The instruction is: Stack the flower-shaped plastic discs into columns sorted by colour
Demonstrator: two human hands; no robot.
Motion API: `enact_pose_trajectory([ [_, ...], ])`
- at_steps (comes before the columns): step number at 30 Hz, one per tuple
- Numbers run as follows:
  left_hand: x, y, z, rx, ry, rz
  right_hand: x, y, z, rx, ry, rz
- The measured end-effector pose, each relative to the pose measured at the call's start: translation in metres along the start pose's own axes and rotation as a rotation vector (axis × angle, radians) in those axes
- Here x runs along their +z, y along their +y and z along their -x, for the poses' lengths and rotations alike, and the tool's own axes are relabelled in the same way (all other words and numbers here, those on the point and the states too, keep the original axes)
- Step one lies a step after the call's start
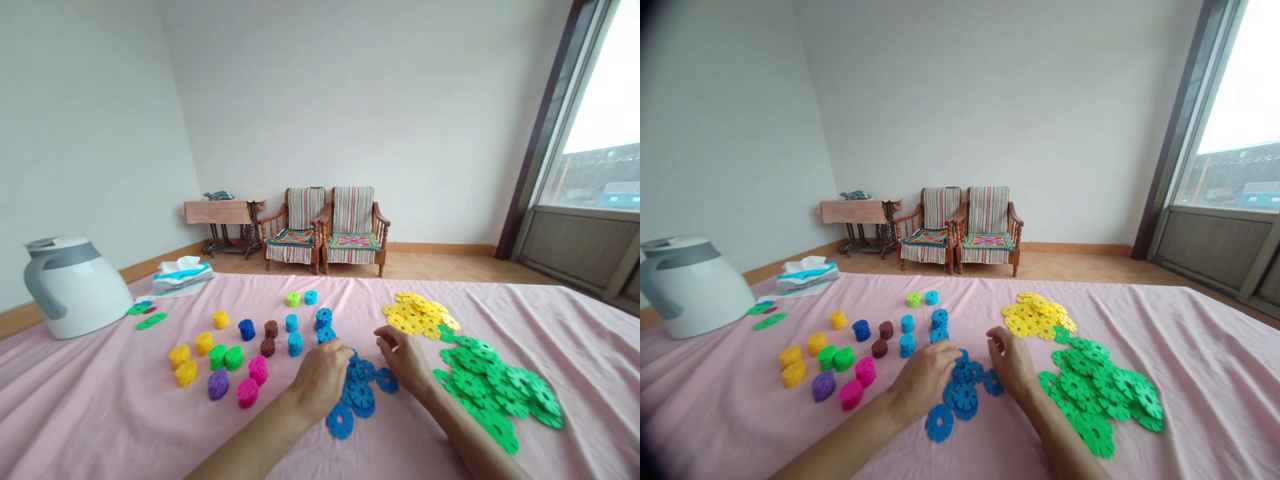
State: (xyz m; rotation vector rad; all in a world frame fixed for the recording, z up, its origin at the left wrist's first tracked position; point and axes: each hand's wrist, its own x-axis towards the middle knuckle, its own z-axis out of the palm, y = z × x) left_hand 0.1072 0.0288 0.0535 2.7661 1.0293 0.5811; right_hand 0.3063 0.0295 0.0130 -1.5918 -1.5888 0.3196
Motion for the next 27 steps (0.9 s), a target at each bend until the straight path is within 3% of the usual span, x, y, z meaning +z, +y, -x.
enact_pose_trajectory([
  [4, -0.001, -0.015, 0.006, -0.084, -0.007, 0.015, 0.014, -0.019, 0.013, -0.192, -0.172, 0.067],
  [7, -0.002, -0.022, 0.008, -0.126, 0.02, 0.027, 0.016, -0.036, 0.022, -0.252, -0.26, 0.144],
  [14, -0.003, -0.011, 0.021, -0.154, 0.075, 0.06, 0.011, -0.052, 0.025, -0.309, -0.308, 0.165],
  [17, 0.0, -0.004, 0.036, -0.153, 0.063, 0.126, 0.013, -0.05, 0.022, -0.299, -0.254, 0.115],
  [20, 0.003, -0.004, 0.047, -0.171, 0.069, 0.185, 0.016, -0.043, 0.017, -0.168, -0.159, 0.069],
  [24, 0.003, -0.01, 0.046, -0.2, 0.187, 0.256, 0.019, -0.024, 0.011, 0.044, -0.066, 0.106],
  [27, 0.0, -0.013, 0.042, -0.211, 0.296, 0.298, 0.018, -0.007, 0.008, 0.007, 0.005, 0.184],
])
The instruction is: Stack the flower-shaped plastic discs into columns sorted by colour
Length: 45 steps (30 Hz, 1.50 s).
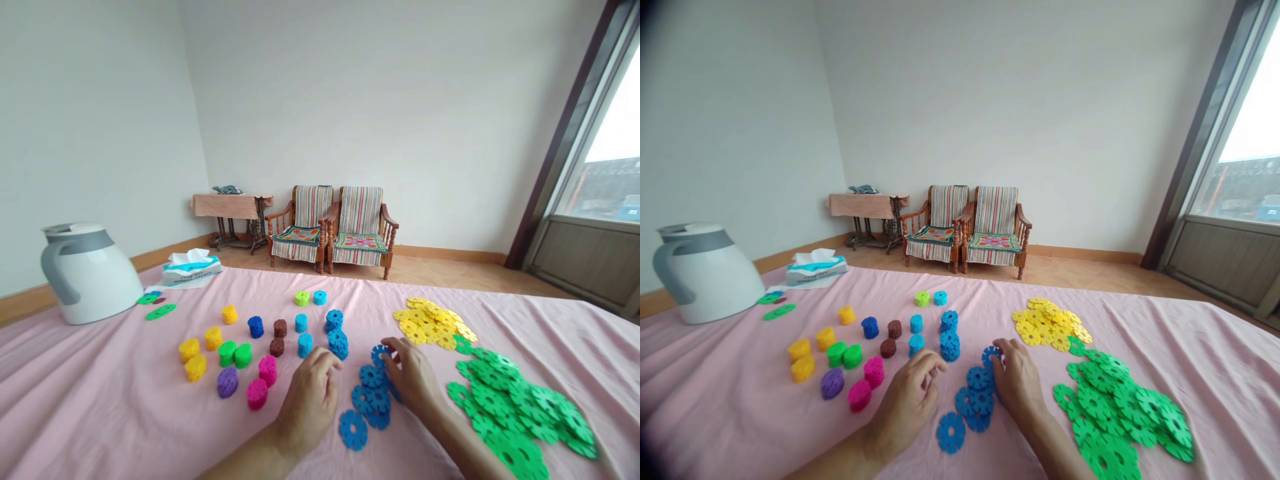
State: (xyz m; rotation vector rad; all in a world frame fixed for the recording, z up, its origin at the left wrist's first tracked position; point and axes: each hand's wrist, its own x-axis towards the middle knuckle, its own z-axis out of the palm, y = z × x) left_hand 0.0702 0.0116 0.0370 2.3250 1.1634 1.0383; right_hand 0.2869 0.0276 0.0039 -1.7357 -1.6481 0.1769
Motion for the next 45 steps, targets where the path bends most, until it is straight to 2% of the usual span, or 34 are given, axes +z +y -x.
enact_pose_trajectory([
  [2, 0.0, -0.002, -0.001, -0.001, 0.03, 0.042, 0.0, 0.01, -0.001, -0.046, -0.004, 0.001],
  [8, 0.011, -0.009, 0.005, -0.06, 0.071, 0.147, -0.005, 0.021, -0.004, -0.151, -0.179, -0.006],
  [14, 0.02, -0.015, 0.012, -0.105, 0.047, 0.2, -0.012, 0.011, -0.012, -0.057, -0.246, 0.049],
  [20, 0.027, -0.024, 0.013, -0.146, 0.021, 0.273, -0.012, 0.0, -0.015, 0.059, -0.298, -0.031],
  [26, 0.029, -0.028, 0.012, -0.189, 0.001, 0.274, -0.01, -0.007, -0.025, 0.0, -0.318, 0.02],
  [29, 0.029, -0.029, 0.014, -0.203, -0.008, 0.261, -0.01, -0.005, -0.032, 0.024, -0.342, 0.023],
  [32, 0.031, -0.03, 0.015, -0.202, -0.004, 0.281, -0.011, -0.003, -0.036, 0.079, -0.338, -0.071],
  [35, 0.032, -0.031, 0.013, -0.182, 0.004, 0.319, -0.01, -0.01, -0.039, 0.164, -0.296, -0.272],
  [40, 0.031, -0.028, 0.009, -0.204, 0.012, 0.378, 0.004, -0.043, -0.041, 0.405, -0.242, -0.694],
  [45, 0.027, -0.023, 0.008, -0.221, -0.013, 0.363, 0.016, -0.074, -0.042, 0.484, -0.258, -0.813],
])
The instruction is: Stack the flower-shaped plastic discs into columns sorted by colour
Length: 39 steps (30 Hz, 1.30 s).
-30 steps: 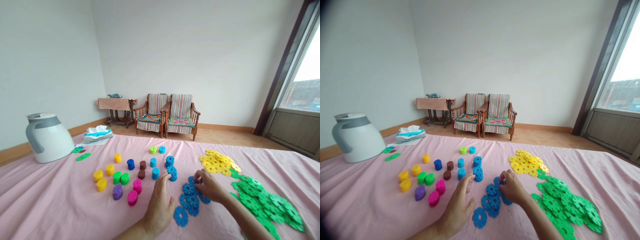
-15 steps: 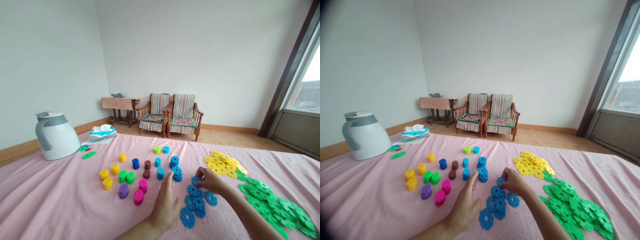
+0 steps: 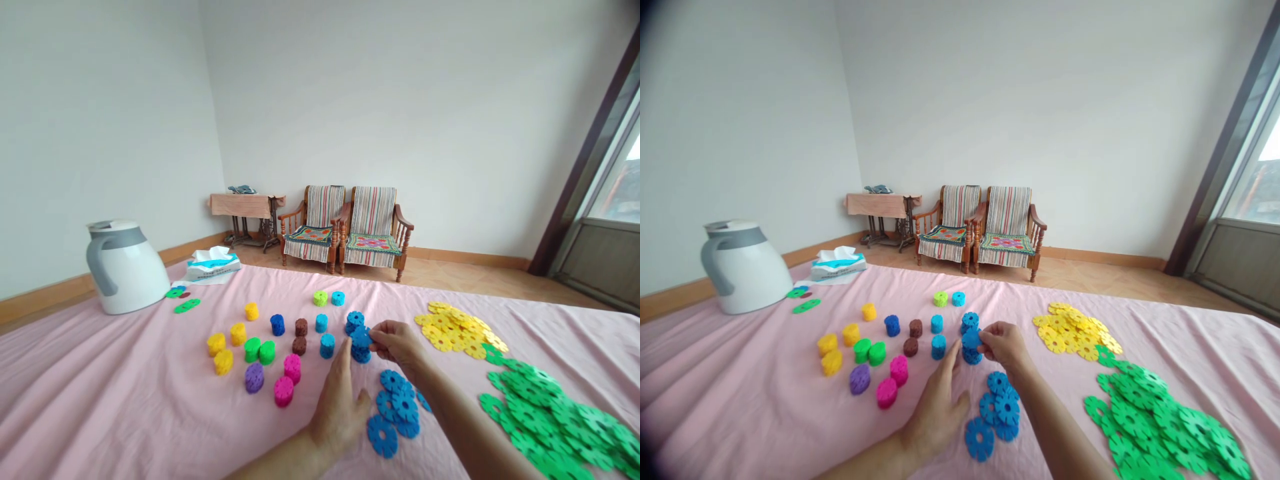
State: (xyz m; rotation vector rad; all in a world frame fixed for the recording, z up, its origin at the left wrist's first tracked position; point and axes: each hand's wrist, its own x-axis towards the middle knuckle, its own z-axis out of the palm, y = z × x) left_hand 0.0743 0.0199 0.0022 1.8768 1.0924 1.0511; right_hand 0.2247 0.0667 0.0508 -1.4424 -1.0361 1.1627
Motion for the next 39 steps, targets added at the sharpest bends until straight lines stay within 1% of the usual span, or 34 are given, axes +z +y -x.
enact_pose_trajectory([
  [2, -0.001, 0.002, 0.0, -0.027, 0.001, -0.022, 0.005, -0.001, -0.001, 0.02, 0.012, 0.035],
  [5, -0.002, 0.004, 0.0, -0.046, -0.002, -0.059, 0.008, 0.002, -0.005, 0.02, 0.025, 0.105],
  [8, -0.002, 0.004, -0.001, -0.031, -0.007, -0.062, 0.006, 0.008, -0.011, 0.003, 0.041, 0.165],
  [11, -0.002, 0.002, -0.001, -0.016, -0.005, -0.053, -0.001, 0.014, -0.014, -0.036, 0.079, 0.222],
  [14, -0.001, -0.001, 0.0, -0.023, -0.002, -0.054, -0.011, 0.019, -0.011, -0.134, 0.129, 0.362],
  [17, 0.0, -0.004, -0.002, -0.021, 0.007, -0.026, -0.018, 0.028, -0.004, -0.315, 0.133, 0.544],
  [19, 0.001, -0.006, -0.004, -0.02, 0.01, -0.006, -0.018, 0.036, 0.001, -0.44, 0.131, 0.616],
  [21, 0.002, -0.007, -0.008, -0.023, 0.01, -0.008, -0.015, 0.045, 0.007, -0.533, 0.131, 0.671],
  [24, 0.005, -0.005, -0.013, -0.019, 0.017, -0.014, -0.008, 0.051, 0.013, -0.602, 0.111, 0.78],
  [27, 0.008, 0.001, -0.017, -0.009, 0.031, -0.006, -0.004, 0.049, 0.017, -0.591, 0.085, 0.858],
  [31, 0.012, 0.008, -0.022, -0.016, 0.045, 0.004, -0.003, 0.047, 0.016, -0.544, 0.083, 0.849],
  [39, 0.015, 0.001, -0.027, -0.042, 0.098, 0.095, -0.001, 0.059, 0.002, -0.552, 0.023, 0.553],
])
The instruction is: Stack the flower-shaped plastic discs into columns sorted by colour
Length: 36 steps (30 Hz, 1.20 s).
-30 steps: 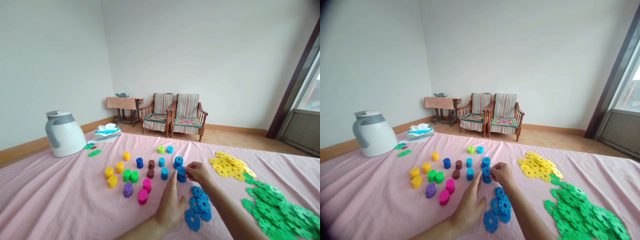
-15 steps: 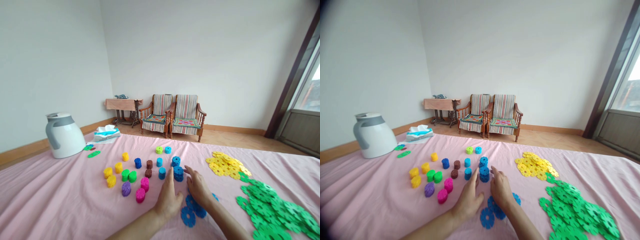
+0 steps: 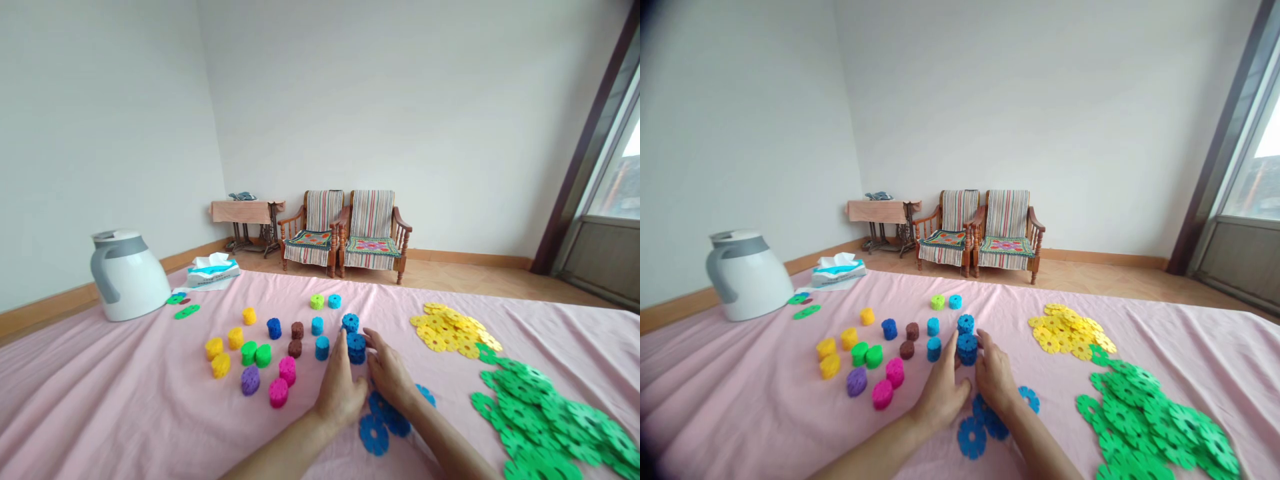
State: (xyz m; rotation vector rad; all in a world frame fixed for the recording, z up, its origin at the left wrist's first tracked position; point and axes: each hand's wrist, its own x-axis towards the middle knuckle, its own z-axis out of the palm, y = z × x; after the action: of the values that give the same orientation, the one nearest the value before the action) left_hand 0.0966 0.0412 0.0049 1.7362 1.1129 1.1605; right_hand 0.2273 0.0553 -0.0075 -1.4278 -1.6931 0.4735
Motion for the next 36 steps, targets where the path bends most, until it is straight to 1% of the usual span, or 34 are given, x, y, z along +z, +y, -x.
enact_pose_trajectory([
  [5, -0.001, -0.005, 0.0, 0.037, 0.003, 0.002, -0.002, -0.002, 0.0, -0.033, 0.002, -0.105],
  [9, -0.001, -0.006, 0.001, 0.076, -0.019, -0.044, -0.002, -0.004, 0.002, -0.039, 0.019, -0.121],
  [13, -0.001, -0.005, 0.001, 0.084, -0.031, -0.095, -0.003, -0.006, 0.003, -0.049, 0.023, -0.13],
  [15, -0.002, -0.003, 0.002, 0.08, -0.037, -0.103, -0.007, -0.008, 0.002, -0.023, 0.046, -0.09],
  [18, -0.005, 0.001, 0.009, 0.058, -0.045, -0.141, -0.018, -0.014, 0.0, 0.072, 0.092, 0.046],
  [21, -0.008, 0.006, 0.021, 0.015, -0.054, -0.228, -0.029, -0.019, 0.0, 0.123, 0.04, 0.173],
  [24, -0.01, 0.012, 0.03, -0.015, -0.076, -0.303, -0.033, -0.021, 0.002, 0.08, -0.018, 0.271],
  [28, -0.011, 0.017, 0.033, -0.042, -0.103, -0.359, -0.03, -0.019, 0.005, 0.056, -0.068, 0.367],
  [36, -0.011, 0.018, 0.031, -0.032, -0.089, -0.36, -0.031, -0.024, 0.005, 0.045, -0.1, 0.358],
])
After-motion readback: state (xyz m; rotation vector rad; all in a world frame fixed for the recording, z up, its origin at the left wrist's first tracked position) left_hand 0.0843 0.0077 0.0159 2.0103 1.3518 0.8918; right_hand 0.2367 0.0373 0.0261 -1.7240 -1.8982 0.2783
